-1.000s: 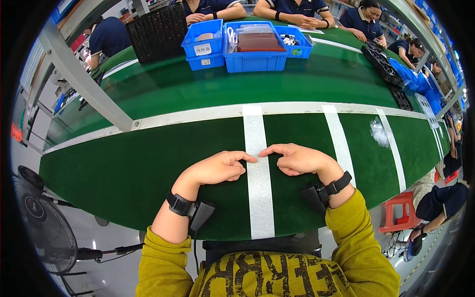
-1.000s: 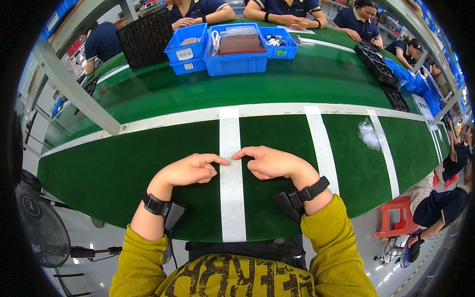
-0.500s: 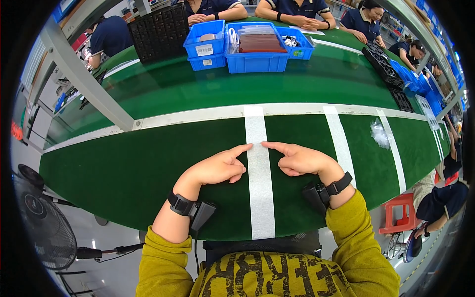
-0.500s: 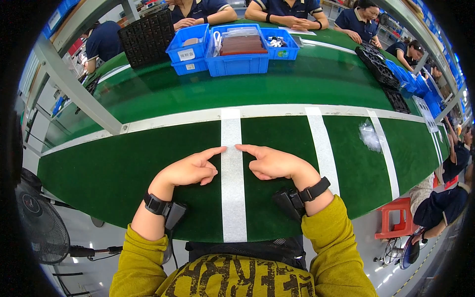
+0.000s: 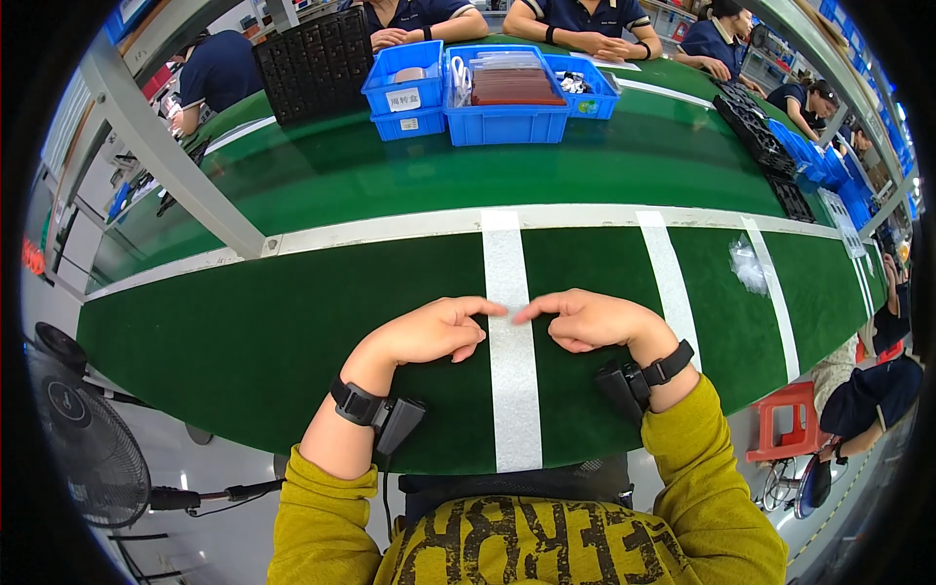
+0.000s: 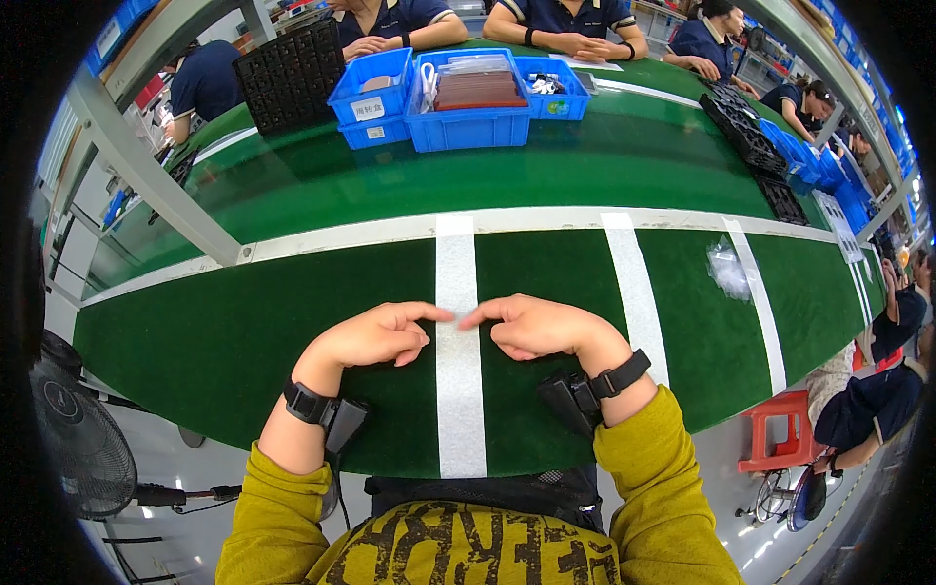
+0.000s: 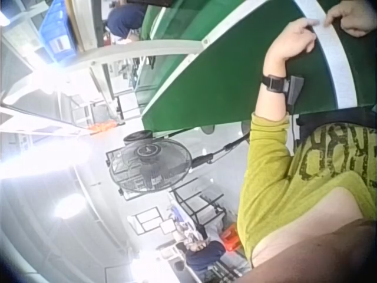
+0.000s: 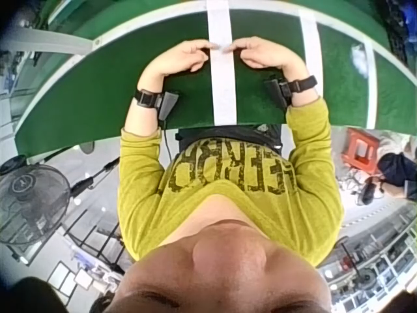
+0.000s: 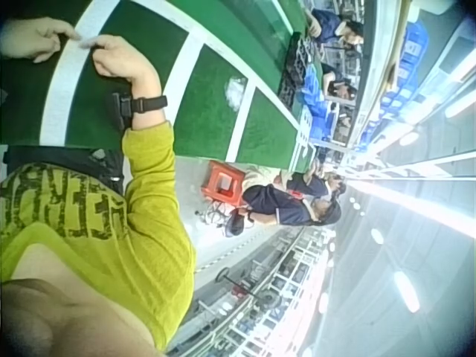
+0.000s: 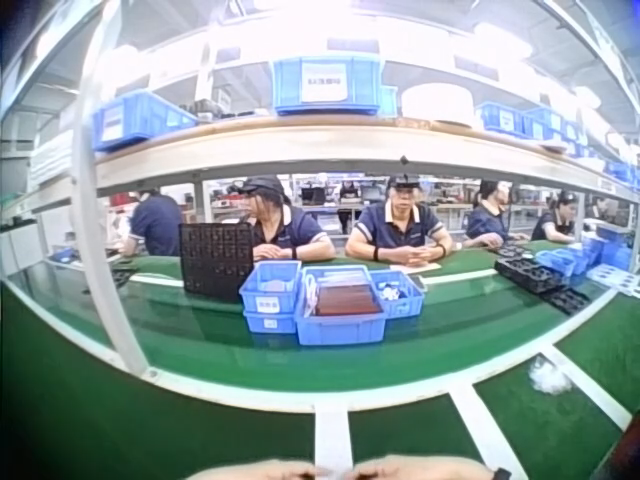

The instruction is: The worker is inspecting and assembling small hardware components on a production line.

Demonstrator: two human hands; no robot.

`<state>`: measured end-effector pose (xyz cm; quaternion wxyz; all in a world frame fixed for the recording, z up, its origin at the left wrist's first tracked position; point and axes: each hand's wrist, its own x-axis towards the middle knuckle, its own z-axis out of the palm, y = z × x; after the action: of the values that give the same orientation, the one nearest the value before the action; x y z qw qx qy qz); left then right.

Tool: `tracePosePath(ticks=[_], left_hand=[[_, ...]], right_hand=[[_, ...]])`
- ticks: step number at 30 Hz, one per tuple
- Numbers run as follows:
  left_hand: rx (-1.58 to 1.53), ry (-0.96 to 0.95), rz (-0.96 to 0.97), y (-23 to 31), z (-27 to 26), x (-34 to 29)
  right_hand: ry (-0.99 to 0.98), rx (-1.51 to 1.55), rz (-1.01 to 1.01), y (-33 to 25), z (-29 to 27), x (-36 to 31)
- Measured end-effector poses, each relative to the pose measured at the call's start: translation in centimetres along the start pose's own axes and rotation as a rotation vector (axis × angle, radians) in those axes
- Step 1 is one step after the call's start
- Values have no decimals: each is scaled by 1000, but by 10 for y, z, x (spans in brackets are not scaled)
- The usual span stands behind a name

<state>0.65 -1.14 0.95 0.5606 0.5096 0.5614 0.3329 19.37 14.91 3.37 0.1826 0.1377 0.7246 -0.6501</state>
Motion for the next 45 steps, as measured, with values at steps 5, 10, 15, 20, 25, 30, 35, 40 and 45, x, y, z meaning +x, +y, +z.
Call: tracePosePath(ticks=[5, 10, 15, 20, 25, 30, 35, 40, 45], left_hand=[[-37, 111, -47, 9, 5, -4], [0, 14, -38, 7, 1, -1], [121, -138, -26, 9, 1, -5], [179, -209, -9, 13, 3, -6], [196, -212, 23, 10, 3, -5], [179, -256, -11, 14, 2, -6], [47, -377, -42, 12, 4, -9], [-110, -350, -131, 8, 5, -5], [-58, -176, 82, 9, 10, 1]], right_hand=[[134, 33, 16, -1, 5, -2], [31, -61, 3, -1, -1, 0], [-132, -89, 50, -4, 1, -2], [-225, -88, 52, -1, 1, -2], [-229, -95, 56, -1, 2, -2], [-223, -82, 70, -2, 3, -2], [-245, -39, 50, 0, 6, -3], [-207, -69, 69, 0, 7, 1], [-66, -75, -61, -5, 21, 6]])
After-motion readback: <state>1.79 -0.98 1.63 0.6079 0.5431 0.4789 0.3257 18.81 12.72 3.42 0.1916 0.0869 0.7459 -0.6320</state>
